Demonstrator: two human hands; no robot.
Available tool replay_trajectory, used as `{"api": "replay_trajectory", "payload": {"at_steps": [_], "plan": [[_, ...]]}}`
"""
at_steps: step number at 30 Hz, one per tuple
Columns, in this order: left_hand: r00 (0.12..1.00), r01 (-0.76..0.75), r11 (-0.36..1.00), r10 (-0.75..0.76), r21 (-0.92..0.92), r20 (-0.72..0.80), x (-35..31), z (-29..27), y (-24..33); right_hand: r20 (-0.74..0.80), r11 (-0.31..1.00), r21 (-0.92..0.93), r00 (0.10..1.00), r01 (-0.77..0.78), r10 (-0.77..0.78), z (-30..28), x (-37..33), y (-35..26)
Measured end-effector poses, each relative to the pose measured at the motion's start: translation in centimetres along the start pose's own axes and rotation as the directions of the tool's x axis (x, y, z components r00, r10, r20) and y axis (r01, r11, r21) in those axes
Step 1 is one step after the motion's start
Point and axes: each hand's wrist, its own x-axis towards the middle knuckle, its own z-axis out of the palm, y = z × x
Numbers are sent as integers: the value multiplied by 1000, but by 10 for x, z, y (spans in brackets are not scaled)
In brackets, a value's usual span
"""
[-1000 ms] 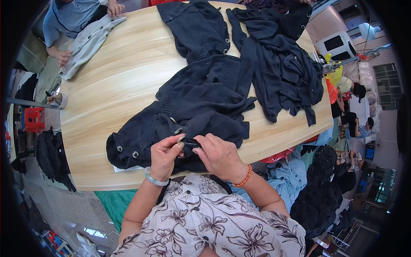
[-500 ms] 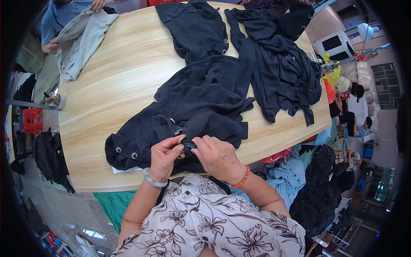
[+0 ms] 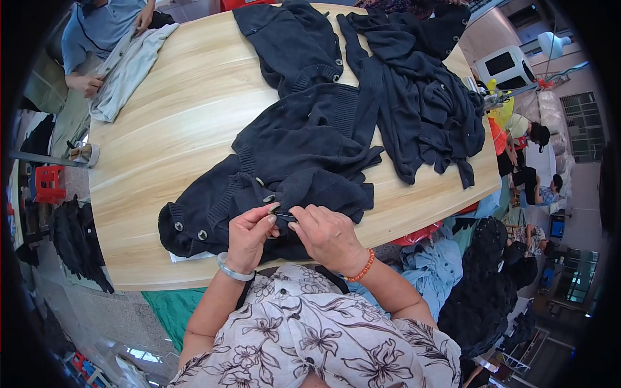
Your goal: Trimming threads and inspecting decorative eyelets on black knitted sweaters at a garment factory workstation.
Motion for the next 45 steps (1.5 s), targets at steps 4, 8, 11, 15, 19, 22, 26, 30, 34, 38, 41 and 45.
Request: {"api": "replay_trajectory", "payload": {"at_steps": [4,8,11,15,19,22,26,30,34,38,41,45], "plan": [[1000,1,1000,-1,-11,6,0,2,0,19,999,-30,1000,21,-21,-2,1,2],[1000,12,1000,-11,-28,6,1,2,-1,-15,999,3,999,35,-35,1,0,9],[1000,10,999,-9,-45,10,3,0,0,-205,978,206,976,-29,72,9,0,13],[1000,5,999,-4,-49,15,4,1,-1,-93,906,367,961,-211,261,0,-3,4],[999,-51,999,51,7,5,3,7,-4,-167,891,403,940,-209,296,19,-3,-2],[994,-110,990,110,88,1,3,7,-6,-84,771,600,942,-212,324,22,-5,5],[993,-119,980,120,161,4,4,4,-10,125,598,730,925,-331,359,17,-3,13],[998,-55,992,56,116,-5,5,3,-13,339,95,911,859,-402,384,12,-4,25],[999,-30,999,30,15,-34,9,-3,-16,353,77,901,827,-426,438,14,-5,35],[999,-13,1000,13,-14,-53,12,-3,-17,285,291,860,868,-419,406,24,-8,37],[998,-14,1000,13,-22,-60,12,-3,-20,163,334,882,878,-334,449,29,-8,33],[999,-26,1000,26,9,-48,12,-3,-20,15,657,686,908,-314,418,21,-2,19]]}}
